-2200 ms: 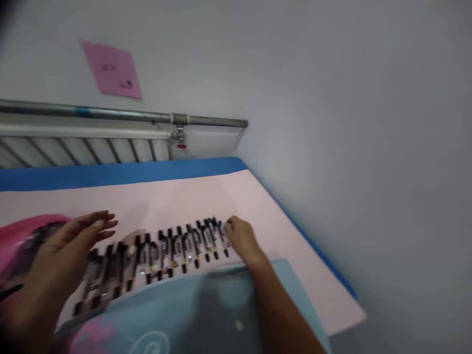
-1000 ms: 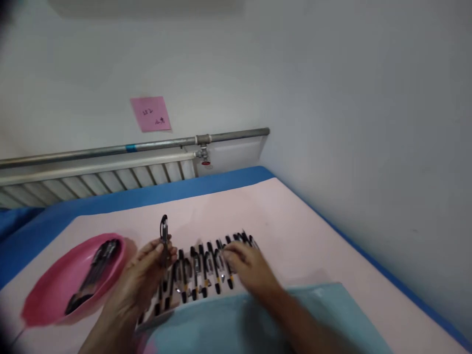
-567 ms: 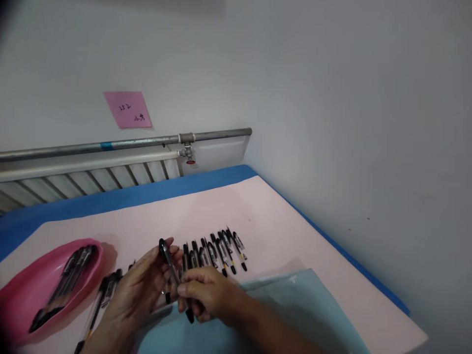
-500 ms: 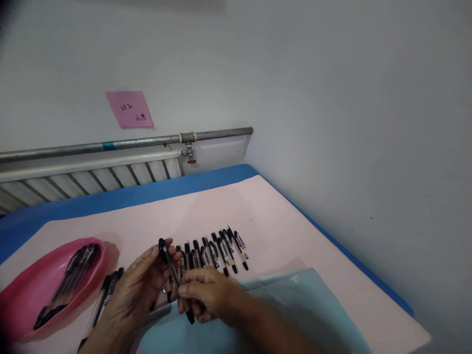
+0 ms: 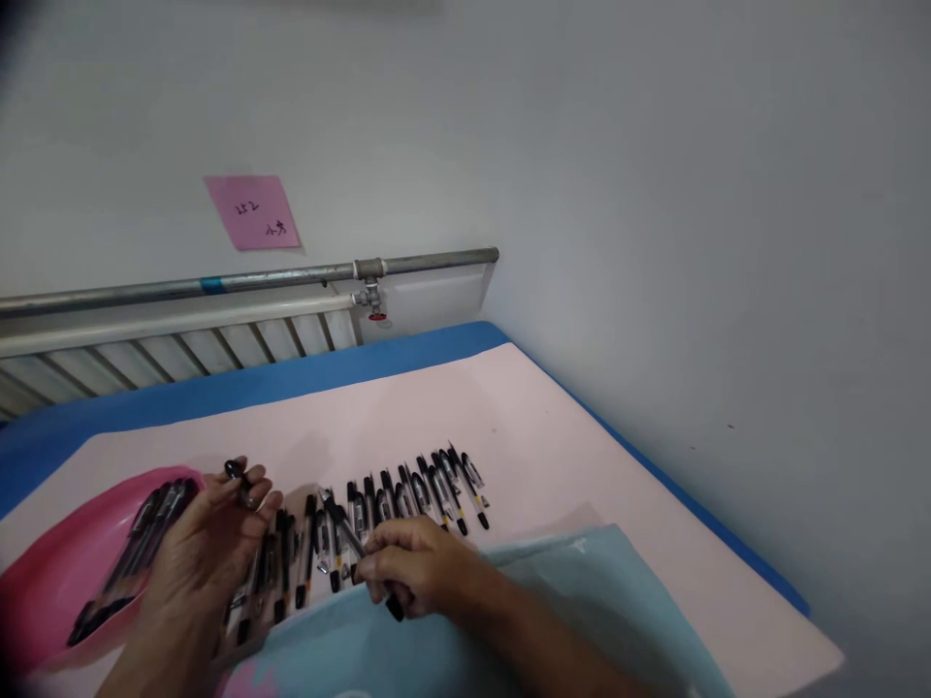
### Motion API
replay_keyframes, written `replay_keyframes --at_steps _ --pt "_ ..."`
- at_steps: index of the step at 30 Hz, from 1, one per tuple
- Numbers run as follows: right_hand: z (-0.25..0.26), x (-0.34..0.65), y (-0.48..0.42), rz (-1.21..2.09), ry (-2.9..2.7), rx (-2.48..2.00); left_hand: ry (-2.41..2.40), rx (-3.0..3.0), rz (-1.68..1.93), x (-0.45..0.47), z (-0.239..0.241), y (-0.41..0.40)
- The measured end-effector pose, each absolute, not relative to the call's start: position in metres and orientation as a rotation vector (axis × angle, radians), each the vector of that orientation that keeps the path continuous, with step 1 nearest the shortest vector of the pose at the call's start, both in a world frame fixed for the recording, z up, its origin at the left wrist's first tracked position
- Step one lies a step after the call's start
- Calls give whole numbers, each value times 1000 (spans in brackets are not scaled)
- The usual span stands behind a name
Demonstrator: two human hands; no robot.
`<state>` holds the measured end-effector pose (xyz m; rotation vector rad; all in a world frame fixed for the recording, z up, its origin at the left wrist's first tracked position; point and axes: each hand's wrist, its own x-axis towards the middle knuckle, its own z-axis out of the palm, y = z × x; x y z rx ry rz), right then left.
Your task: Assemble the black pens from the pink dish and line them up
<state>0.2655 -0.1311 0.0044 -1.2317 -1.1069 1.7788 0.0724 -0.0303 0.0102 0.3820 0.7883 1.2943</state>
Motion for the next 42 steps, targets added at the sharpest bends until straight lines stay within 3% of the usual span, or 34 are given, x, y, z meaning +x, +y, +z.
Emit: replay_keyframes --at_steps 9,15,25,31,36,42 --pt "1 267 -133 1837 -1077 -1076 692 684 839 103 -1 -63" --pt "-2 266 -133 1902 -1108 -984 731 719 889 103 -1 -63" --pt "-3 261 -131 1691 -1115 -1202 780 716 979 106 -8 -62" --pt "-7 259 -131 1884 -1033 -901 783 667 1036 105 -3 -60" --pt "-10 258 -130 1676 -956 -1071 786 677 1062 106 -3 -60" --pt "-10 256 -130 1955 -902 -896 780 679 1059 106 -4 -62"
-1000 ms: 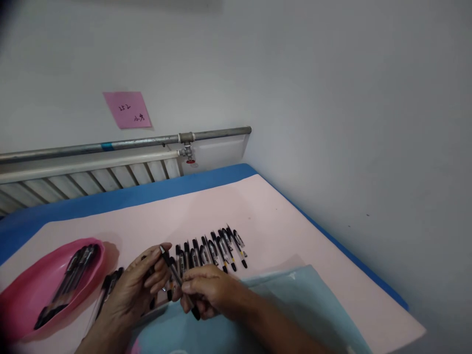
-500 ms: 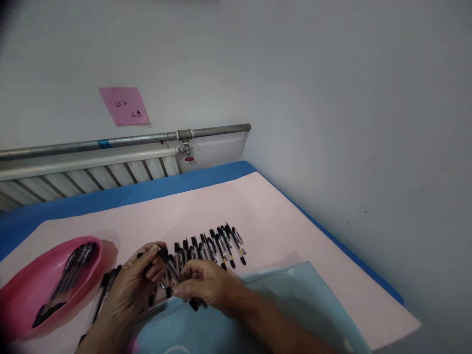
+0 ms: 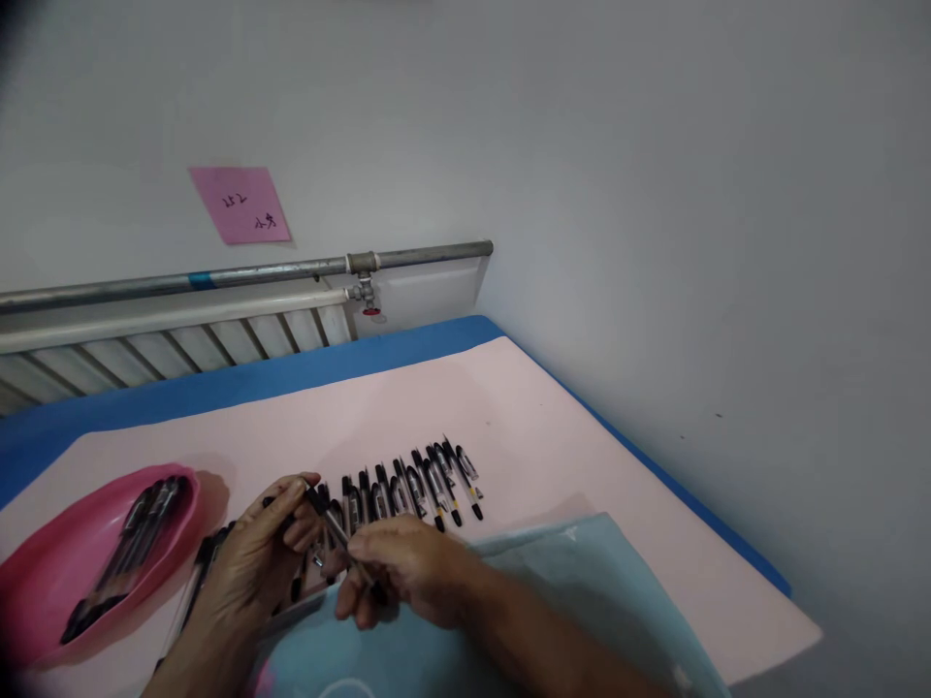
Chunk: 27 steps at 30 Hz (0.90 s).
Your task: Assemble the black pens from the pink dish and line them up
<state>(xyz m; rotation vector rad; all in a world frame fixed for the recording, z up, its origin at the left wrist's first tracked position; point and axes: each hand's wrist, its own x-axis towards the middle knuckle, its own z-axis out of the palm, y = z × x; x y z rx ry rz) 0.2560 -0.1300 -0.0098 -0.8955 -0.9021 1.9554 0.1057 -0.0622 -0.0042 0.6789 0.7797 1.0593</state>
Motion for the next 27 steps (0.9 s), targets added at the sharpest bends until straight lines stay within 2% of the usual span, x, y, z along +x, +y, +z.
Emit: replay_keyframes --at_steps 6,11,13,17,23,27 --pt "-10 254 -131 1556 -999 -1168 779 699 1073 106 -6 -63" --pt "-7 254 -131 1966 -842 -967 798 733 1064 105 -4 -63" --pt "-7 254 -131 1911 -854 -1012 798 742 1066 105 -4 -63" --pt "-9 252 -131 1540 -946 -1172 791 739 1080 106 -5 -62" --pt "-9 251 -131 1923 -806 -949 788 737 1067 105 -6 -64" --pt "-11 251 -130 1590 -928 -1151 774 742 1072 106 -8 -63"
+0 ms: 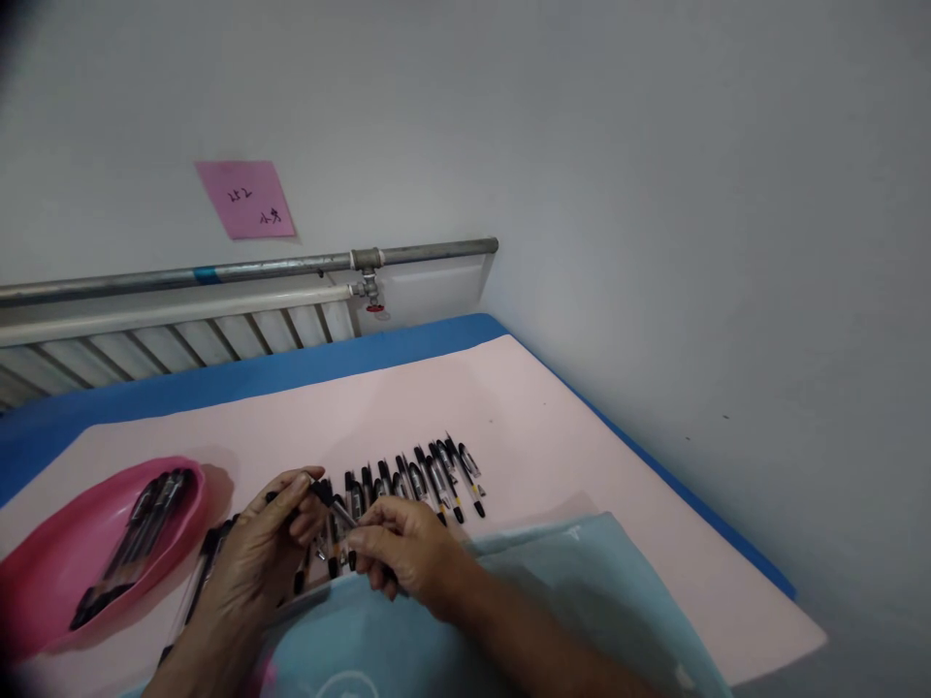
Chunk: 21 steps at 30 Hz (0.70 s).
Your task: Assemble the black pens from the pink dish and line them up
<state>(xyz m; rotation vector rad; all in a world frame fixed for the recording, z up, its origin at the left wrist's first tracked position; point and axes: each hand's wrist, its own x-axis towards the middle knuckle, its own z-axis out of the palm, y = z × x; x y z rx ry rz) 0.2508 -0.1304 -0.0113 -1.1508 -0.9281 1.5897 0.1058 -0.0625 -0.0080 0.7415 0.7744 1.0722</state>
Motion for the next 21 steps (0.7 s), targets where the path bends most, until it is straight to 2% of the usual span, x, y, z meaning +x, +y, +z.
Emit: replay_keyframes --at_steps 2,6,8,14,21 --pt "-11 250 -130 1494 -932 -1183 767 740 1072 106 -9 -62" --pt "-8 251 -129 1860 -822 -1009 781 735 1047 107 -9 -63" --pt "-7 252 -130 1923 -839 -1002 783 722 1053 107 -7 -64" --pt "-12 250 -132 1527 -1027 -1296 755 538 1183 101 -2 -51" --pt "-13 253 -132 1510 -1009 -1260 847 420 1202 90 -1 -42"
